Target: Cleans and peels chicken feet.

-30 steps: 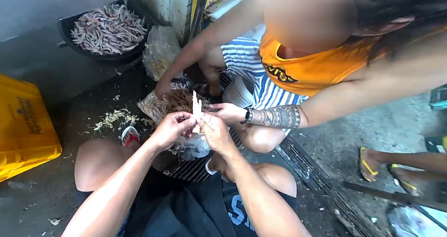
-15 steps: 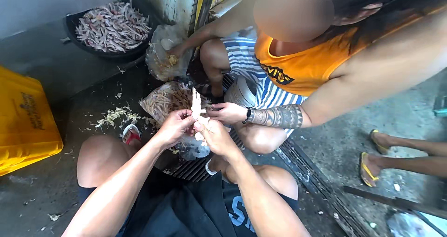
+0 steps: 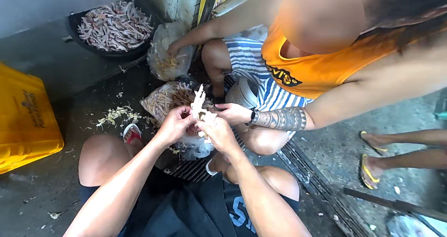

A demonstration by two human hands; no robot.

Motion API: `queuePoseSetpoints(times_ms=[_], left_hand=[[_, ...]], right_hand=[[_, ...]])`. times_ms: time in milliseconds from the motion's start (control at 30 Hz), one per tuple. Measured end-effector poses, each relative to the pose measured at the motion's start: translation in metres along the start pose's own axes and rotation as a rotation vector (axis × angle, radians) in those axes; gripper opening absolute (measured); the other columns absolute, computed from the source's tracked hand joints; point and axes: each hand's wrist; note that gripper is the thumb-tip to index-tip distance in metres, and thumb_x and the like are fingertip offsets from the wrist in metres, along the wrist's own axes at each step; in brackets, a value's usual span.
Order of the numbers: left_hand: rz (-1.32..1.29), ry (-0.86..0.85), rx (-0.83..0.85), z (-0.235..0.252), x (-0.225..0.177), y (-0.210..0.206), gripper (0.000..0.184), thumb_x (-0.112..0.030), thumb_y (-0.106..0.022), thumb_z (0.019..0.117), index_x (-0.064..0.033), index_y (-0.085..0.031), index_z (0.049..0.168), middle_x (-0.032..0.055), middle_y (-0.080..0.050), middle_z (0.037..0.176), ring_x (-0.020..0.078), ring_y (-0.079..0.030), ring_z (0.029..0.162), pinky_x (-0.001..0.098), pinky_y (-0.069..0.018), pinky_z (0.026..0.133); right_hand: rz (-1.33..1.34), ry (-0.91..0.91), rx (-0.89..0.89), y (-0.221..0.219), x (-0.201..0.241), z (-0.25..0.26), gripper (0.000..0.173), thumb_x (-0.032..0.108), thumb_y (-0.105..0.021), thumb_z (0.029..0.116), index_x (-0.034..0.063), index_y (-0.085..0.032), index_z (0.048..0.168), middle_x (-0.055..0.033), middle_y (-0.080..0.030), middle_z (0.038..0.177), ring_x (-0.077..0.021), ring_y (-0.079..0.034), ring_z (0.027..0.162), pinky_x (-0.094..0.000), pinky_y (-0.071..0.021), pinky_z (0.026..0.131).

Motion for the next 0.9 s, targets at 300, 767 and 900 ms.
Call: queuePoseSetpoints(times_ms=[300, 767, 900], left_hand=[[-0.041, 0.036, -0.103, -0.002, 0.008, -0.012, 0.016, -0.013, -0.063, 0.1023, 0.0017, -0.06, 0.107, 0.0127, -0.072, 0.087, 0.0222, -0.074, 0.073, 0.0377, -0.0653, 0.072], [-0.333, 0.113, -0.071, -0.001, -0.006, -0.014, 0.012, -0.007, -0.055, 0.1046, 0.0041, -0.06, 0.105, 0.014, -0.067, 0.081, 0.021, -0.068, 0.066, 0.0356, -0.0621, 0.065], [-0.432, 0.125, 0.018, -0.003, -0.006, -0.01, 0.014, -0.008, -0.051, 0.1063, 0.0032, -0.059, 0.107, 0.0142, -0.067, 0.081, 0.0192, -0.068, 0.064, 0.0332, -0.061, 0.064]], right_hand=[[-0.152, 0.059, -0.081, -0.003, -0.002, -0.001, 0.012, 0.02, -0.07, 0.0914, 0.0086, -0.07, 0.086, 0.001, -0.066, 0.07, -0.0066, -0.063, 0.062, -0.0274, -0.0546, 0.06], [0.128, 0.058, -0.047, -0.004, 0.002, 0.0, 0.014, 0.011, -0.059, 0.0994, 0.0022, -0.068, 0.096, -0.005, -0.07, 0.075, -0.0119, -0.066, 0.061, -0.0278, -0.0567, 0.056], [0.395, 0.006, 0.055, -0.005, 0.0, 0.0, 0.016, 0.007, -0.052, 0.1001, -0.0023, -0.065, 0.097, -0.0094, -0.07, 0.076, -0.0123, -0.061, 0.058, -0.0256, -0.0515, 0.052]])
Point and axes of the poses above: each hand's wrist, its own z-axis towards the middle knuckle, its own y-axis out of the back of the hand, x = y × z
